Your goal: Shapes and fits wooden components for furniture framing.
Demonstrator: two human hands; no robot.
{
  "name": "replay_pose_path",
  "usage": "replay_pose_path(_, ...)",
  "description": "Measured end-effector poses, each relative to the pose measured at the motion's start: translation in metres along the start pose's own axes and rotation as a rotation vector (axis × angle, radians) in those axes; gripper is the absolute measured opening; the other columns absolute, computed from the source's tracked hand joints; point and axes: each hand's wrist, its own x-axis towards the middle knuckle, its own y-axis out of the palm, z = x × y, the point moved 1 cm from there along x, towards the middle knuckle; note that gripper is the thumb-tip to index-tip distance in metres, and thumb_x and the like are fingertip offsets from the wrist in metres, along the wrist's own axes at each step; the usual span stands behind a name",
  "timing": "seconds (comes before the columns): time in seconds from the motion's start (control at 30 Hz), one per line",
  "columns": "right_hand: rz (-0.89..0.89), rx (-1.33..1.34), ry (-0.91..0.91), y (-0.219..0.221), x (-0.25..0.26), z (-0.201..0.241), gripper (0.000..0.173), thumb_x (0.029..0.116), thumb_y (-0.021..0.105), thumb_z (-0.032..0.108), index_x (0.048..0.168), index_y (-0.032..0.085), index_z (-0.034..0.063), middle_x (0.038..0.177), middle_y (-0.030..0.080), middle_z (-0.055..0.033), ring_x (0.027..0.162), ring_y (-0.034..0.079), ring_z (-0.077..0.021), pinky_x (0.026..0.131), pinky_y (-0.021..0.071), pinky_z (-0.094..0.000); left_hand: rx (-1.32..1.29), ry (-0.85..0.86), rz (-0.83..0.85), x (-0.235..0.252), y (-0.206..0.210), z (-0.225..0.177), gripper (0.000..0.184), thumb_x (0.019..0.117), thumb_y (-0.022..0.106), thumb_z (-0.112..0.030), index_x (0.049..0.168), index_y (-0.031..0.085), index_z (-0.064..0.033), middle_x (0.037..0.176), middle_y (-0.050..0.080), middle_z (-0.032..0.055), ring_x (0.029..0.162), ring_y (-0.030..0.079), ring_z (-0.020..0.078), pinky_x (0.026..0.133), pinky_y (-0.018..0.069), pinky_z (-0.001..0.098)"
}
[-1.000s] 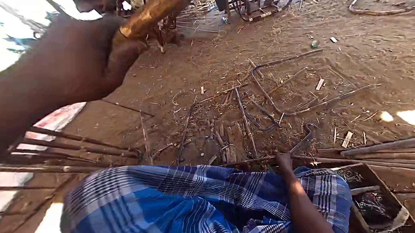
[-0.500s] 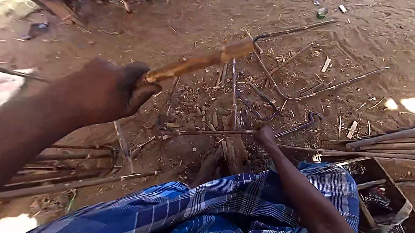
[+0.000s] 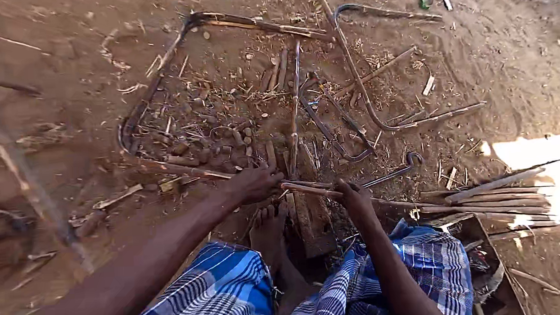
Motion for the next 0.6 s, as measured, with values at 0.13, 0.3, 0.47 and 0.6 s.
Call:
replay_pose_path(0.13,-0.087,-0.120,-0.027,0.019,0.000,-0.018,0.041,0.0952,0.074,0.018,0.128,0.062,-0.0026,0.112,0.071,-0.0174,0.093,0.074,-0.0247,0.086,0.0634,-0.0413,0.053,-0.055,-0.187,-0.002,0.035,0.014,0.036,0.1030,0.059,-0.038,0.121,0.066,-0.0082,0.114,0.066,0.0148,0.113,0.063,0.0383,0.085,0.0576,0.0516)
replay_pose_path(0.3,-0.141,-0.383,-0.054,0.029,0.002,-0.016,0.042,0.0924,0.076,0.024,0.130,0.069,0.0058,0.115,0.072,-0.0141,0.103,0.068,-0.0254,0.092,0.0540,-0.0502,0.074,-0.417,-0.183,-0.008,0.032,-0.016,0.039,0.1030,0.059,-0.027,0.130,0.062,0.0015,0.113,0.069,0.0237,0.116,0.064,0.0441,0.097,0.0520,0.0553)
replay_pose_path(0.47,-0.184,-0.712,-0.144,0.016,-0.015,-0.023,0.066,0.0944,0.072,0.046,0.143,0.052,0.0055,0.125,0.069,-0.0160,0.111,0.068,-0.0313,0.095,0.0550,-0.0564,-0.058,-0.619,-0.087,-0.006,0.023,-0.056,0.036,0.1024,0.055,-0.016,0.134,0.058,0.0010,0.119,0.067,0.0268,0.124,0.057,0.0496,0.100,0.0484,0.0613)
replay_pose_path(0.6,0.003,-1.304,-0.114,0.041,-0.074,-0.073,0.109,0.0762,0.081,0.060,0.160,0.032,0.0093,0.157,0.036,-0.0292,0.139,0.043,-0.0499,0.102,0.0458,-0.0669,-0.114,-0.518,-0.125,-0.007,0.039,-0.029,0.035,0.1014,0.060,-0.019,0.134,0.062,-0.0086,0.125,0.066,0.0226,0.118,0.062,0.0467,0.097,0.0468,0.0677)
